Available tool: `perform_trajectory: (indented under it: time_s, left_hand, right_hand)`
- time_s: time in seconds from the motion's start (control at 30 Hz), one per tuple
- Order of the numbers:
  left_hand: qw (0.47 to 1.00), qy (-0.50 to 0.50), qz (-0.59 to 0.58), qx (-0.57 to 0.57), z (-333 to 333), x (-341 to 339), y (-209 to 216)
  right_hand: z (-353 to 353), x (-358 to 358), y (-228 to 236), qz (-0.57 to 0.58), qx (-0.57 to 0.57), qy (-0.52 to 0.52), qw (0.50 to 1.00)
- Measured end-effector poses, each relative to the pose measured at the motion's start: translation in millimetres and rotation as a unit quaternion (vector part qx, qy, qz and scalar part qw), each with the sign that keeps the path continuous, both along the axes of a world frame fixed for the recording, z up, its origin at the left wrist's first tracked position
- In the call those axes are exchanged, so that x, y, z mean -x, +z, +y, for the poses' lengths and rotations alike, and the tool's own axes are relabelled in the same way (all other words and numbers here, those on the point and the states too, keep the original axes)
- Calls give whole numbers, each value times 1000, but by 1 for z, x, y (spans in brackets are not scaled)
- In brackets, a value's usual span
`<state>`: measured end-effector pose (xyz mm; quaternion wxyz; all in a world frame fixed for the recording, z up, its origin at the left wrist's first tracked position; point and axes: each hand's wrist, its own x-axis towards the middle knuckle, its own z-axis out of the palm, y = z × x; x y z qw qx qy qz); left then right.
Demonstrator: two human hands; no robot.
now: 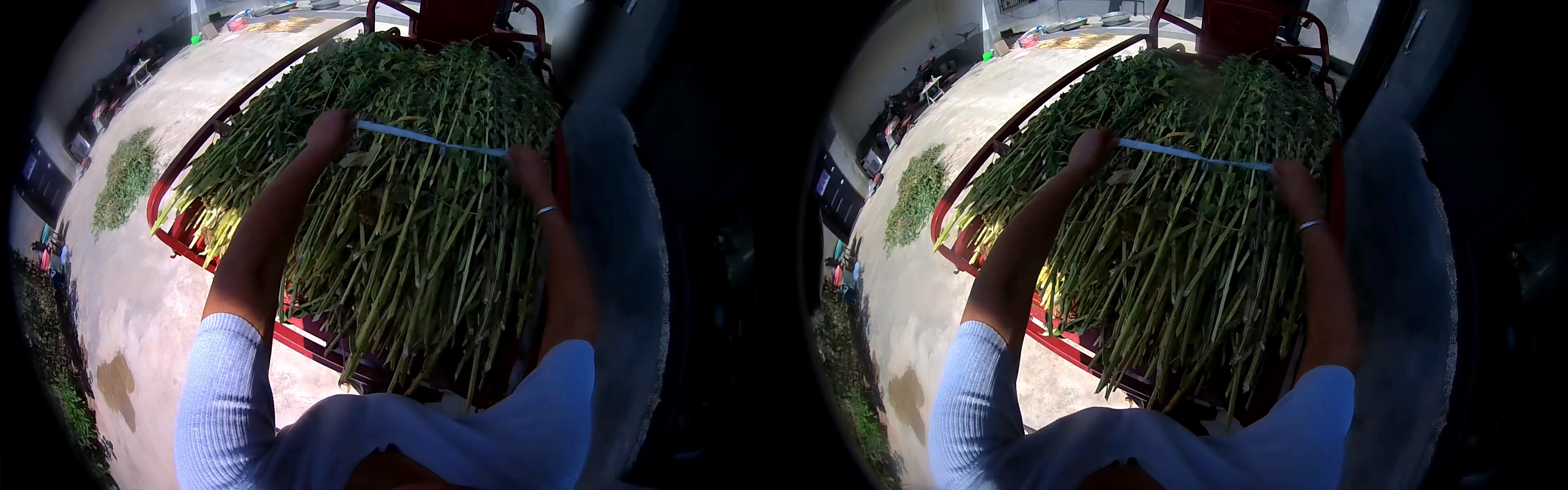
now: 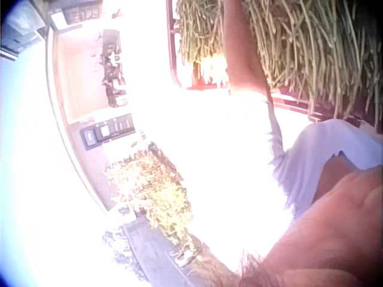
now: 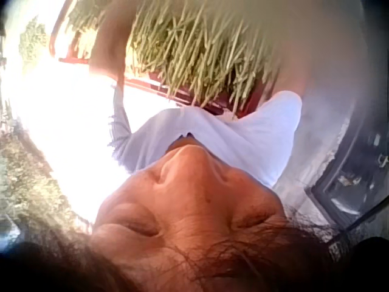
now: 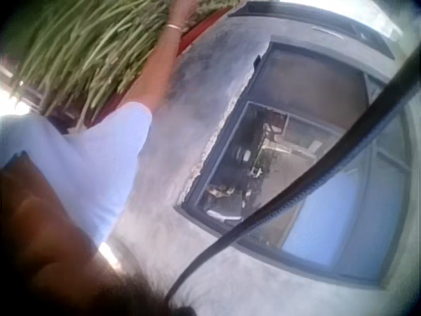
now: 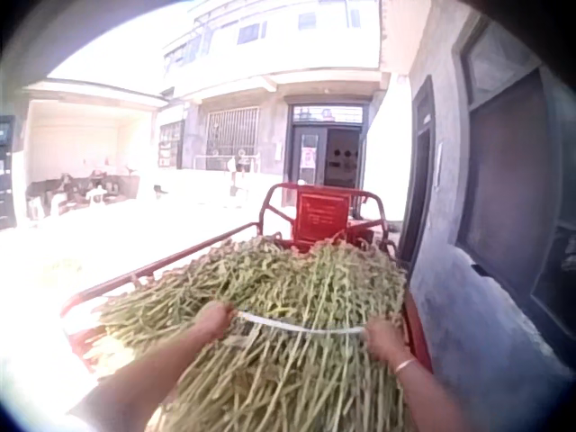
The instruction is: The person secures a large bundle of green leafy vegetables on the back of a red three-wheeled vehicle. They use a dark cloth to tie the cargo to the vehicle's frame, then adjust the bundle and a blue strap to ensure it is stable.
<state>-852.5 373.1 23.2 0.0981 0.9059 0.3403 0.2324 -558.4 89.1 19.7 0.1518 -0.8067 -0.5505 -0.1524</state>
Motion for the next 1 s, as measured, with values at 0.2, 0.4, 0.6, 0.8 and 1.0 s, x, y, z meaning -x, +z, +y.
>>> perform_trajectory:
  time_s: [0.2, 0.4, 0.6, 0.8, 1.0]
  left_hand:
    - [992, 26, -23, 121, 31, -23, -93]
    - [985, -6, -119, 128, 45, 17, -83]
    - [987, -64, -125, -82, 30, 68, -50]
    - [985, 130, 33, -112, 135, 167, -33]
    - [986, 50, 91, 133, 236, 231, -93]
  right_hand:
    - [8, 9, -26, -40, 40, -87, 995]
    - [-5, 35, -11, 3, 9, -63, 998]
    - [-35, 100, 8, -96, 9, -207, 974]
    - [-95, 205, 36, -35, 37, -207, 977]
    - [-73, 327, 57, 289, -22, -121, 950]
